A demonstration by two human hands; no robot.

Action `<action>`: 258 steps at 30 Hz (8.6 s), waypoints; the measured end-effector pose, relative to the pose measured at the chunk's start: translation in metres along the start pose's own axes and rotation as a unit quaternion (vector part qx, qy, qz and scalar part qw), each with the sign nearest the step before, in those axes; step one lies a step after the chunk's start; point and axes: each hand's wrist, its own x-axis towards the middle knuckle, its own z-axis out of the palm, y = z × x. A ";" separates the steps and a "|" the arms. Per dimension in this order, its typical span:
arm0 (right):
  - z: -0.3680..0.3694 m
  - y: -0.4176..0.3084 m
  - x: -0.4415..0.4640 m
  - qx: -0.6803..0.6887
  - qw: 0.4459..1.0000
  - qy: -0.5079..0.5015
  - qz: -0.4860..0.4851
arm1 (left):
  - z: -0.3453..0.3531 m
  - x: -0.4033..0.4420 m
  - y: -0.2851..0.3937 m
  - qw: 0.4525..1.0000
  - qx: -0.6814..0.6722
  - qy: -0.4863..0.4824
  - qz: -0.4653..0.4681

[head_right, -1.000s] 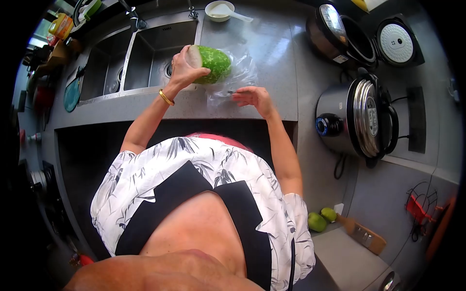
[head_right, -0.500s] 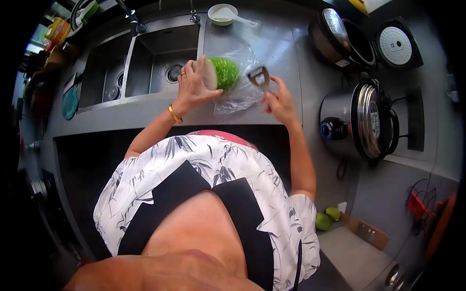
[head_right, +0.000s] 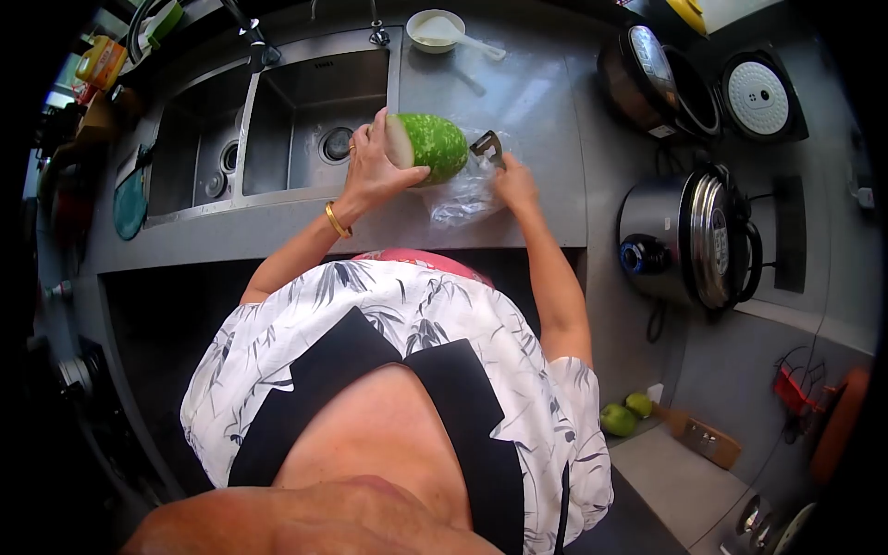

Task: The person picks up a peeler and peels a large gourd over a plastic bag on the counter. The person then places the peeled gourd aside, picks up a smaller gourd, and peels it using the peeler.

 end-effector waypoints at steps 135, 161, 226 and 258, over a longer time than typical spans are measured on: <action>-0.077 -0.181 0.061 -0.130 0.889 -0.105 -0.427 | -0.001 -0.018 -0.019 0.987 -0.121 -0.002 -0.105; -0.014 0.003 0.069 -0.067 0.931 0.055 -0.356 | 0.003 -0.044 -0.056 0.916 -0.389 -0.058 -0.079; -0.099 -0.088 0.063 -0.115 0.933 -0.033 -0.341 | -0.006 -0.020 -0.031 0.933 -0.306 -0.091 -0.166; -0.047 -0.117 0.092 -0.066 0.887 -0.154 -0.430 | 0.002 -0.008 0.002 0.991 -0.124 -0.015 -0.045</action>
